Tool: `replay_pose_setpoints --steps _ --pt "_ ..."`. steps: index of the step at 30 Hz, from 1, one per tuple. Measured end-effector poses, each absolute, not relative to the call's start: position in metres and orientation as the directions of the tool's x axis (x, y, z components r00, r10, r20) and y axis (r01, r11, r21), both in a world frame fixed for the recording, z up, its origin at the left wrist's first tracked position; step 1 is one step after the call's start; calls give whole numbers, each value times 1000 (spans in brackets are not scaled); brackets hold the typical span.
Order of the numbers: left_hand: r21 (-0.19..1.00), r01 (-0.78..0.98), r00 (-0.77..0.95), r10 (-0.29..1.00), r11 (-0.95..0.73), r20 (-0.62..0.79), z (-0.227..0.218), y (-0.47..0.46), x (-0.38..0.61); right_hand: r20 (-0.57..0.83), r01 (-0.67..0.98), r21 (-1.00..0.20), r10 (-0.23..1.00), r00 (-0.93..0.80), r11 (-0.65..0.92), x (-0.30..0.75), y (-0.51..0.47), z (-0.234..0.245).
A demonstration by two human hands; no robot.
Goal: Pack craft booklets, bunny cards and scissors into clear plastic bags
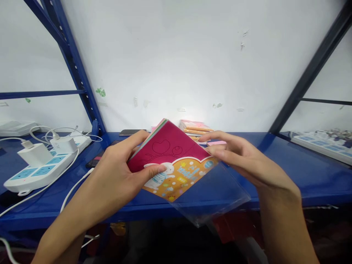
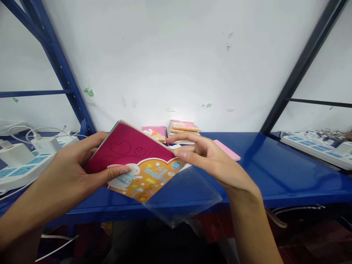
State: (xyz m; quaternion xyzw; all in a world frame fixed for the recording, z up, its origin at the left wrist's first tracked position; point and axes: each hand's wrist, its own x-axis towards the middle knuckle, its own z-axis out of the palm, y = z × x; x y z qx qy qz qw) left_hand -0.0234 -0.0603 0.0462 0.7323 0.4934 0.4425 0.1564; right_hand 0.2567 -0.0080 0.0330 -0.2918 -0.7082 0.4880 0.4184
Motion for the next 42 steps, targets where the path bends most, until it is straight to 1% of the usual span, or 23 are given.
replay_pose_setpoints --steps 3,5,7,10,12,14,16,18,19,20,21,22,23,24,26,27,28,30,33,35,37,40,42 --pt "711 540 135 881 -450 454 45 -58 -22 277 -47 -951 772 -572 306 256 -9 35" --pt "710 531 145 875 -462 461 44 -57 -21 259 -25 -952 754 -603 306 256 -8 35" --pt "691 539 153 863 -482 482 42 -56 -21 214 84 -940 764 -608 330 257 -5 34" --pt "630 588 154 835 -507 529 40 -56 -21 167 291 -859 767 -619 422 258 -1 33" --pt "565 644 152 810 -516 566 39 -58 -21 173 340 -807 745 -645 482 257 -1 33" --pt "498 698 159 790 -514 592 39 -59 -20 201 331 -797 740 -642 504 256 -3 34" --pt "430 744 138 748 -511 649 39 -62 -17 244 310 -815 775 -583 490 254 -6 35" --pt "364 780 72 651 -509 756 40 -65 -11 276 251 -859 817 -506 446 253 -7 36" --pt "357 781 13 585 -513 811 41 -66 -8 292 205 -882 833 -470 424 253 -7 36" --pt "375 764 -60 521 -525 852 42 -67 -4 315 146 -900 845 -433 411 253 -6 36" --pt "419 721 -132 484 -552 865 42 -68 -1 345 81 -910 851 -396 407 253 -5 35" --pt "484 645 -196 485 -591 852 41 -67 2 377 18 -912 853 -361 410 253 -3 34" --pt "559 536 -234 525 -633 818 40 -65 4 403 -36 -909 856 -325 415 253 -1 32" --pt "631 408 -229 596 -659 770 38 -63 6 420 -82 -906 859 -292 415 252 1 31" --pt "751 178 -100 748 -636 656 34 -55 9 431 -159 -901 871 -237 403 250 4 28" --pt "792 106 -23 795 -601 606 32 -52 11 434 -186 -898 874 -217 399 248 5 27" --pt "817 70 30 820 -572 572 30 -48 12 441 -208 -892 874 -202 402 246 5 27" --pt "838 65 50 840 -542 540 28 -44 13 464 -238 -878 862 -206 415 243 5 26" --pt "837 121 -26 842 -533 539 30 -46 14 493 -249 -864 837 -239 438 241 2 25" --pt "832 165 -49 839 -529 543 32 -48 13 496 -236 -863 835 -239 446 241 0 25" --pt "823 190 -64 830 -535 554 32 -49 12 466 -193 -884 841 -275 426 239 -2 25" --pt "822 162 -95 820 -546 564 31 -46 10 412 -134 -911 844 -345 390 233 -3 23" --pt "838 113 -99 833 -534 545 31 -44 8 412 -134 -911 844 -343 390 228 -2 22"
